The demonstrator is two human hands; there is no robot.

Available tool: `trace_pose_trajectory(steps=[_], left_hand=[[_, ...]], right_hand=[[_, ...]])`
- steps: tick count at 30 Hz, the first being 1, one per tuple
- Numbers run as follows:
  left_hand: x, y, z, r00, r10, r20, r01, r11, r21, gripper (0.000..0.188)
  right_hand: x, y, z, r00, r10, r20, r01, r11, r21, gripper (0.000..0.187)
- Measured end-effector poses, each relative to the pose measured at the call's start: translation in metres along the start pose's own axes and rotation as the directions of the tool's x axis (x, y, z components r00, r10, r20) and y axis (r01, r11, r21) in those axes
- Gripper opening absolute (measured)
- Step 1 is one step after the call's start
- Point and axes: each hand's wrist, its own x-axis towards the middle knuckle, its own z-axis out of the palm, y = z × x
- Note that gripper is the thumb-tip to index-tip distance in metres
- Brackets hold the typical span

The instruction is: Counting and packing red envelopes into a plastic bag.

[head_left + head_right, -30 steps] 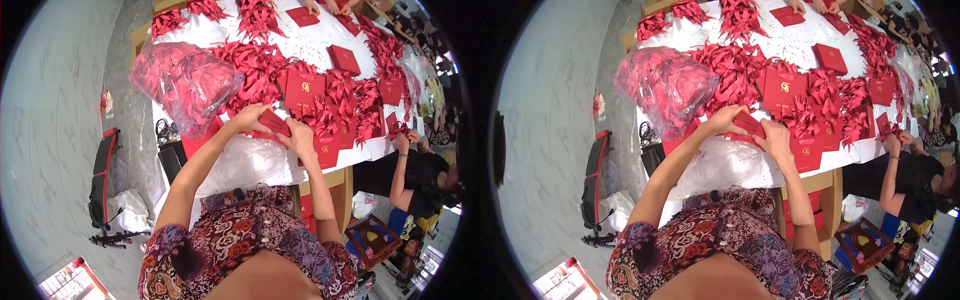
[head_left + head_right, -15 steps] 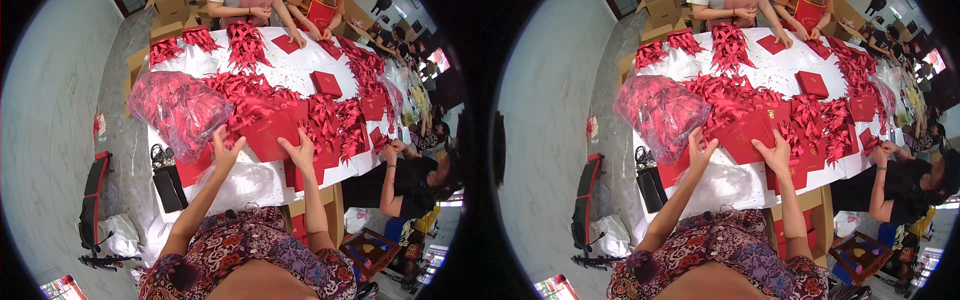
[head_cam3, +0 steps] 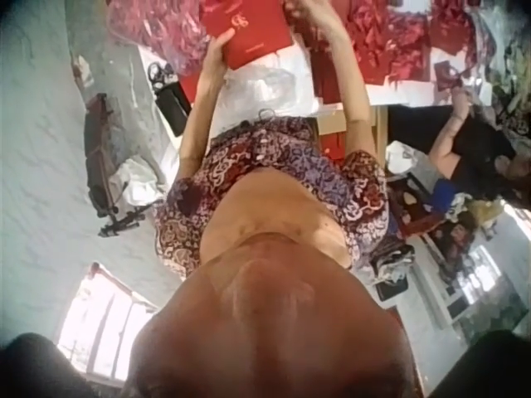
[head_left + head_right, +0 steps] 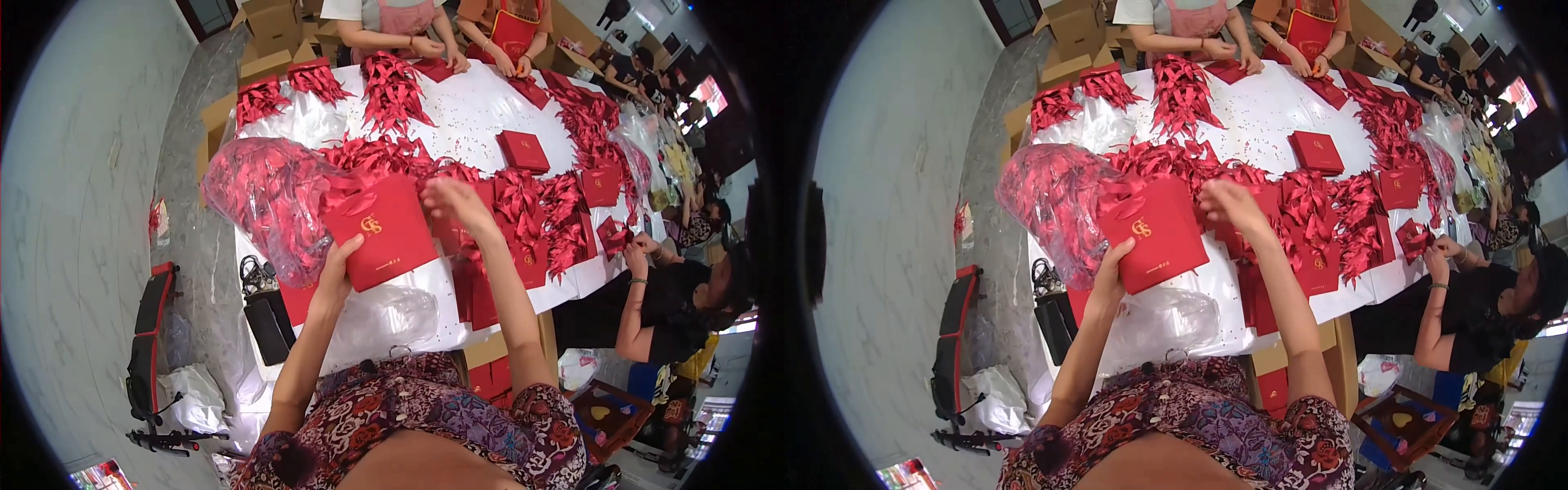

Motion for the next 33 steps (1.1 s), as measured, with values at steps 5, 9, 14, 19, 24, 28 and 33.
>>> trace_pose_trajectory(steps=[5, 9, 14, 19, 24, 28, 33], left_hand=[[-0.009, -0.013, -0.003, 0.982, -0.116, -0.152, 0.095, 0.986, -0.136, 0.043], [-0.018, -0.015, -0.006, 0.971, -0.142, -0.192, 0.120, 0.985, -0.124, 0.051], [-0.029, -0.021, -0.007, 0.964, -0.134, -0.229, 0.110, 0.988, -0.112, 0.060], [-0.031, -0.030, -0.004, 0.970, -0.155, -0.188, 0.126, 0.980, -0.156, 0.063], [-0.035, -0.029, -0.003, 0.965, -0.165, -0.204, 0.140, 0.981, -0.134, 0.062], [-0.037, -0.027, 0.006, 0.954, -0.175, -0.245, 0.154, 0.983, -0.100, 0.058], [-0.038, -0.029, 0.004, 0.947, -0.191, -0.258, 0.170, 0.980, -0.101, 0.059]], right_hand=[[0.135, 0.022, -0.055, 0.917, -0.323, -0.234, 0.201, 0.881, -0.429, 0.023], [0.208, 0.028, -0.045, 0.795, -0.460, -0.396, 0.091, 0.736, -0.671, 0.020], [0.263, 0.046, -0.031, 0.787, -0.479, -0.390, 0.074, 0.700, -0.710, 0.020], [0.305, 0.071, -0.045, 0.788, -0.417, -0.452, -0.146, 0.586, -0.797, 0.036], [0.327, 0.082, -0.043, 0.785, -0.362, -0.503, -0.209, 0.608, -0.766, 0.042], [0.333, 0.085, -0.050, 0.788, -0.393, -0.473, -0.156, 0.617, -0.772, 0.035], [0.327, 0.083, -0.045, 0.817, -0.386, -0.430, -0.153, 0.573, -0.805, 0.034]])
